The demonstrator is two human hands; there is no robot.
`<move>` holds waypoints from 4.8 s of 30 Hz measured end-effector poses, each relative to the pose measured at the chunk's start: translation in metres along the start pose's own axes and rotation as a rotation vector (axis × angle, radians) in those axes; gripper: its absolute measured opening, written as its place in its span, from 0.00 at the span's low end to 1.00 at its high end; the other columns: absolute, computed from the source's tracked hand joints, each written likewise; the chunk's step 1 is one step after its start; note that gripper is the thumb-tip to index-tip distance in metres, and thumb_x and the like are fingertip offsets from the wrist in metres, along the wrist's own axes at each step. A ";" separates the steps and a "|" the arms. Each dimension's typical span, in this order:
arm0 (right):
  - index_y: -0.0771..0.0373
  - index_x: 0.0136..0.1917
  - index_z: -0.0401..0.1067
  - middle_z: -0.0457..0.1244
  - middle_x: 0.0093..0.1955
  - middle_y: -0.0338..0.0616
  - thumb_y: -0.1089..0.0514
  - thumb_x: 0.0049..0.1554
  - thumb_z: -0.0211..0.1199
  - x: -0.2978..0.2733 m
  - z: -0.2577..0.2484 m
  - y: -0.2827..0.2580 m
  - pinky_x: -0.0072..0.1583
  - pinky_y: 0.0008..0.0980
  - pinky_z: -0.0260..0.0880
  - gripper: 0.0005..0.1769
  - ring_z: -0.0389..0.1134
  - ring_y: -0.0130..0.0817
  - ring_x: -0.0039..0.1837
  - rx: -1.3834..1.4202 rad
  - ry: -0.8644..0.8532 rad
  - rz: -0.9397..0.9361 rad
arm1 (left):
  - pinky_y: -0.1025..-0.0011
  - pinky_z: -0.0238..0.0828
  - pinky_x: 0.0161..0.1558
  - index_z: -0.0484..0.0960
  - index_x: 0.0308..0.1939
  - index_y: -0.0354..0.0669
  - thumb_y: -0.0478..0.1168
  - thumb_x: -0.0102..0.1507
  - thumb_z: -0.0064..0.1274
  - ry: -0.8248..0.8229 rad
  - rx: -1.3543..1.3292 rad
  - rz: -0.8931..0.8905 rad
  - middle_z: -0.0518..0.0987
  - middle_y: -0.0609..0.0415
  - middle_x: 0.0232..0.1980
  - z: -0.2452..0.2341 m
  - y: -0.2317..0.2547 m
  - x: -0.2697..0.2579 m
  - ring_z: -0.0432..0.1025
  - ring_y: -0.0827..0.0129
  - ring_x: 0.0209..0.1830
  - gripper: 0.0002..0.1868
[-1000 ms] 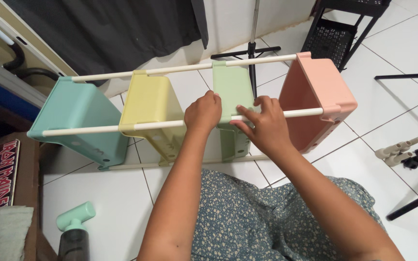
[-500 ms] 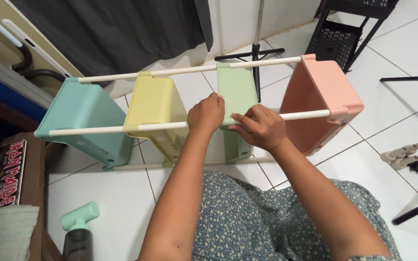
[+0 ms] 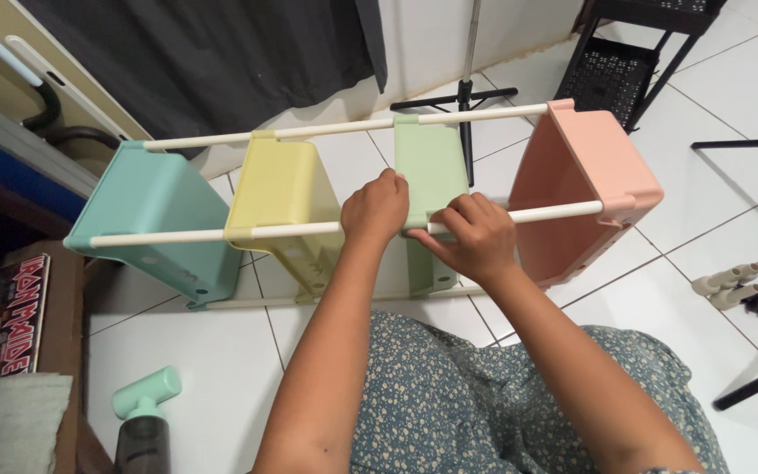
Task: The person assembles a multi-bin storage rack by inserting white plastic rods into slots on four pastel-colored bins and securing them with black end caps. The person repeatedly adjusts the rods and bins to align them properly.
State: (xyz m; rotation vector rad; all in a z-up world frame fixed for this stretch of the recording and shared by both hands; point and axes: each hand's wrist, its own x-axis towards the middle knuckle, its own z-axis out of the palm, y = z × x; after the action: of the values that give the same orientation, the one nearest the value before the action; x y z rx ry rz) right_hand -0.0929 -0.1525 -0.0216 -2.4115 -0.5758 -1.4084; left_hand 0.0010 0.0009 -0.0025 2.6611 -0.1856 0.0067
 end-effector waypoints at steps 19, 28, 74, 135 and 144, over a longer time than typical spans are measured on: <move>0.62 0.46 0.72 0.63 0.35 0.38 0.39 0.48 0.75 0.006 -0.046 -0.019 0.44 0.42 0.62 0.27 0.64 0.39 0.39 0.145 -0.130 0.171 | 0.46 0.69 0.55 0.77 0.53 0.42 0.51 0.68 0.30 -0.113 -0.069 0.035 0.81 0.35 0.50 -0.007 0.016 -0.027 0.75 0.40 0.53 0.23; 0.62 0.52 0.76 0.64 0.54 0.54 0.52 0.59 0.66 0.005 -0.064 0.059 0.59 0.49 0.65 0.13 0.65 0.53 0.58 -0.068 -0.281 0.408 | 0.49 0.72 0.54 0.83 0.48 0.43 0.55 0.71 0.39 -0.099 -0.022 0.101 0.82 0.38 0.49 -0.005 0.033 -0.052 0.76 0.45 0.51 0.23; 0.46 0.54 0.76 0.71 0.46 0.43 0.28 0.59 0.52 0.072 0.068 0.138 0.54 0.46 0.68 0.26 0.71 0.46 0.53 0.035 -0.870 0.544 | 0.58 0.50 0.67 0.84 0.44 0.49 0.50 0.68 0.40 0.282 -0.009 0.243 0.83 0.54 0.46 0.061 0.034 0.091 0.69 0.60 0.54 0.17; 0.51 0.54 0.79 0.67 0.60 0.48 0.44 0.53 0.70 0.046 0.044 0.207 0.70 0.54 0.55 0.18 0.64 0.50 0.68 0.028 -0.512 0.311 | 0.52 0.47 0.65 0.85 0.47 0.69 0.59 0.63 0.54 0.286 -0.158 0.310 0.80 0.60 0.46 0.044 0.040 0.081 0.70 0.65 0.54 0.12; 0.37 0.75 0.65 0.57 0.75 0.54 0.25 0.51 0.62 0.002 -0.064 0.260 0.70 0.55 0.52 0.42 0.55 0.57 0.74 -0.289 -0.900 0.844 | 0.52 0.47 0.65 0.85 0.48 0.68 0.57 0.64 0.53 0.286 -0.129 0.314 0.80 0.59 0.45 0.048 0.040 0.080 0.70 0.64 0.52 0.12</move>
State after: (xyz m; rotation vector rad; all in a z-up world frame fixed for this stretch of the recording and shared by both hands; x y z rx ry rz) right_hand -0.0168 -0.4081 -0.0015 -2.8717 0.5114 -0.0350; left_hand 0.0734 -0.0661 -0.0242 2.4423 -0.4878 0.4565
